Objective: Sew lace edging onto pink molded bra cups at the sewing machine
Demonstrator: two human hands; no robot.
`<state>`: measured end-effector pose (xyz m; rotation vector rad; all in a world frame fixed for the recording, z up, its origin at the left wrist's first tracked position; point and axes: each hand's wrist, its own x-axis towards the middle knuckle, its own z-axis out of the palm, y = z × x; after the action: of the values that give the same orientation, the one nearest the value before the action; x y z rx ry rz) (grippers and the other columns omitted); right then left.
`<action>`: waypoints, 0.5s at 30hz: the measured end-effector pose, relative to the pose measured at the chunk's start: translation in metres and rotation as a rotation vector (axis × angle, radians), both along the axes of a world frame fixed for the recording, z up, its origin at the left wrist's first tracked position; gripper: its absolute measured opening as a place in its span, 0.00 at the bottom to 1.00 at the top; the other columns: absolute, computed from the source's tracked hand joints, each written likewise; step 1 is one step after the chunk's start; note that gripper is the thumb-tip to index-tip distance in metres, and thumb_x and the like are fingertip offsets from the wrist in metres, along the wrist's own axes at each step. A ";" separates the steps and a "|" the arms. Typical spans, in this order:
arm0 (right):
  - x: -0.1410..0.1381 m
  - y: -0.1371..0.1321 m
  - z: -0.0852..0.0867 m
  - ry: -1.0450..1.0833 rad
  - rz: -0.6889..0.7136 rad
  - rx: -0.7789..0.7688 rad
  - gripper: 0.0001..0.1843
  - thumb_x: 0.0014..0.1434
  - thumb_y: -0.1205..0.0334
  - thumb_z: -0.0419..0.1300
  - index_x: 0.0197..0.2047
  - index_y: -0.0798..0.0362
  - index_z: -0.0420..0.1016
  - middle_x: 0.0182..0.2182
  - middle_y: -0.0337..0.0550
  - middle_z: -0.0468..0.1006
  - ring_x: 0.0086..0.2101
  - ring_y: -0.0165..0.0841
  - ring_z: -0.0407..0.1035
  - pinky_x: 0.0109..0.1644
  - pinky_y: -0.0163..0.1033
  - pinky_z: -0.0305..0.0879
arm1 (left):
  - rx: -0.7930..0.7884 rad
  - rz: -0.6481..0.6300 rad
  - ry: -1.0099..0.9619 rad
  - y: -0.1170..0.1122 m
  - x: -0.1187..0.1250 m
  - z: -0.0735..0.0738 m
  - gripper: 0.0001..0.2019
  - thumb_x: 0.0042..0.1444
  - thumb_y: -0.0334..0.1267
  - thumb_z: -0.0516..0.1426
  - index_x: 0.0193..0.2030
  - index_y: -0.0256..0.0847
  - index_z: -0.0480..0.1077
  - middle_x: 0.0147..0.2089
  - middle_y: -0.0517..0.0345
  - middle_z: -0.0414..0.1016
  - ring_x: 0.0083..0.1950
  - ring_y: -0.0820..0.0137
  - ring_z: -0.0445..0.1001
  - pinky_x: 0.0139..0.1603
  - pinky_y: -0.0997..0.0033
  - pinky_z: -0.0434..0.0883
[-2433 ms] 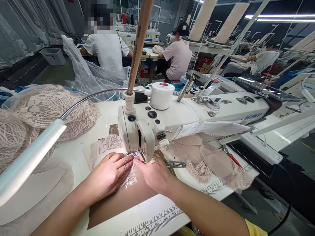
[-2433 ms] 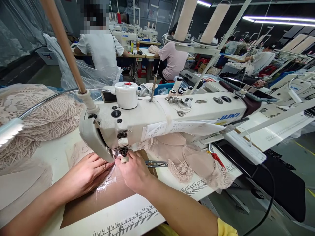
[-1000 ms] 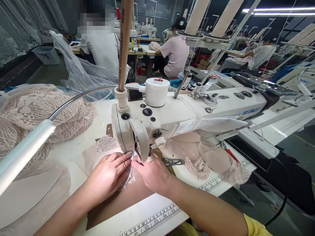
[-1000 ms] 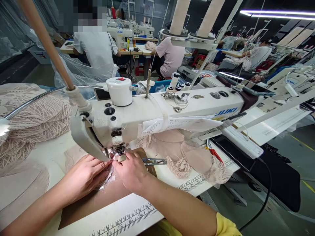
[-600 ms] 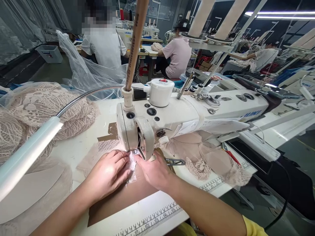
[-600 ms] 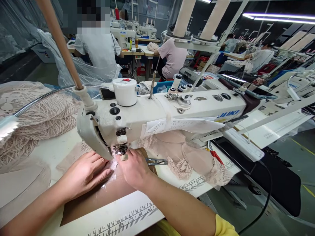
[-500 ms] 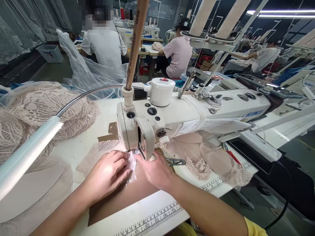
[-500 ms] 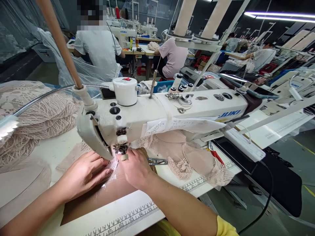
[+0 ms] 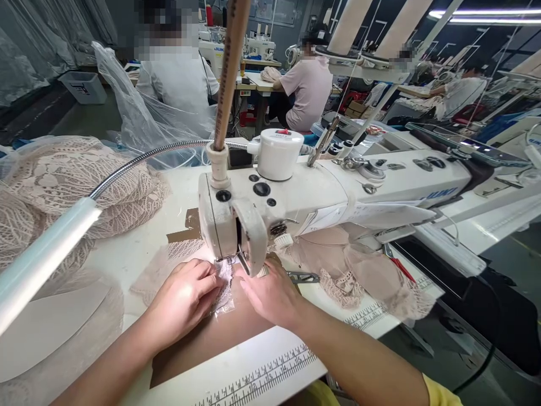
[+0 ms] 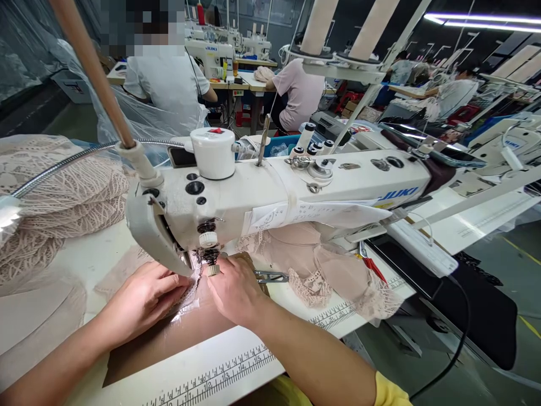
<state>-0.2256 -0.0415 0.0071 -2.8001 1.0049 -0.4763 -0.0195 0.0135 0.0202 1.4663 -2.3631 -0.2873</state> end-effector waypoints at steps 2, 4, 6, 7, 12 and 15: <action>0.000 0.000 -0.001 0.004 0.012 0.009 0.09 0.60 0.68 0.52 0.33 0.52 0.73 0.31 0.42 0.72 0.32 0.34 0.63 0.41 0.40 0.56 | -0.032 -0.010 -0.006 0.000 0.001 -0.001 0.11 0.64 0.37 0.50 0.42 0.42 0.74 0.37 0.52 0.73 0.39 0.63 0.70 0.37 0.65 0.66; -0.001 0.000 -0.001 -0.003 0.023 0.020 0.08 0.60 0.69 0.53 0.35 0.52 0.73 0.31 0.42 0.72 0.32 0.34 0.63 0.41 0.40 0.55 | -0.043 -0.009 -0.007 0.001 0.001 -0.002 0.11 0.64 0.38 0.51 0.42 0.41 0.75 0.35 0.52 0.73 0.37 0.64 0.69 0.35 0.66 0.65; -0.001 0.000 -0.002 -0.011 0.033 0.028 0.08 0.60 0.69 0.53 0.36 0.52 0.73 0.31 0.42 0.72 0.33 0.34 0.63 0.41 0.39 0.55 | -0.043 -0.003 -0.008 0.001 0.001 -0.003 0.11 0.63 0.39 0.52 0.41 0.41 0.76 0.33 0.52 0.73 0.36 0.65 0.69 0.34 0.66 0.65; -0.001 0.000 -0.002 -0.014 0.037 0.031 0.08 0.59 0.69 0.53 0.35 0.52 0.73 0.31 0.42 0.72 0.33 0.34 0.63 0.41 0.39 0.55 | -0.038 -0.002 -0.008 0.002 0.001 -0.003 0.12 0.63 0.39 0.52 0.41 0.41 0.76 0.33 0.53 0.72 0.35 0.65 0.68 0.33 0.66 0.65; -0.001 0.000 -0.002 -0.021 0.035 0.038 0.08 0.60 0.68 0.52 0.34 0.52 0.72 0.30 0.41 0.72 0.33 0.34 0.63 0.41 0.39 0.54 | 0.018 -0.045 -0.026 0.002 -0.004 -0.001 0.12 0.64 0.39 0.51 0.38 0.42 0.76 0.35 0.52 0.72 0.37 0.64 0.68 0.35 0.65 0.65; -0.001 -0.001 0.000 -0.036 0.038 0.047 0.08 0.61 0.68 0.52 0.35 0.52 0.72 0.32 0.42 0.73 0.34 0.34 0.64 0.41 0.39 0.54 | -0.038 -0.081 -0.045 0.002 -0.007 0.002 0.13 0.65 0.38 0.50 0.39 0.44 0.76 0.38 0.52 0.74 0.40 0.64 0.68 0.37 0.65 0.66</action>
<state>-0.2270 -0.0428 0.0068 -2.7532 0.9414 -0.4903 -0.0266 0.0152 0.0224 1.3764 -2.4534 -0.2305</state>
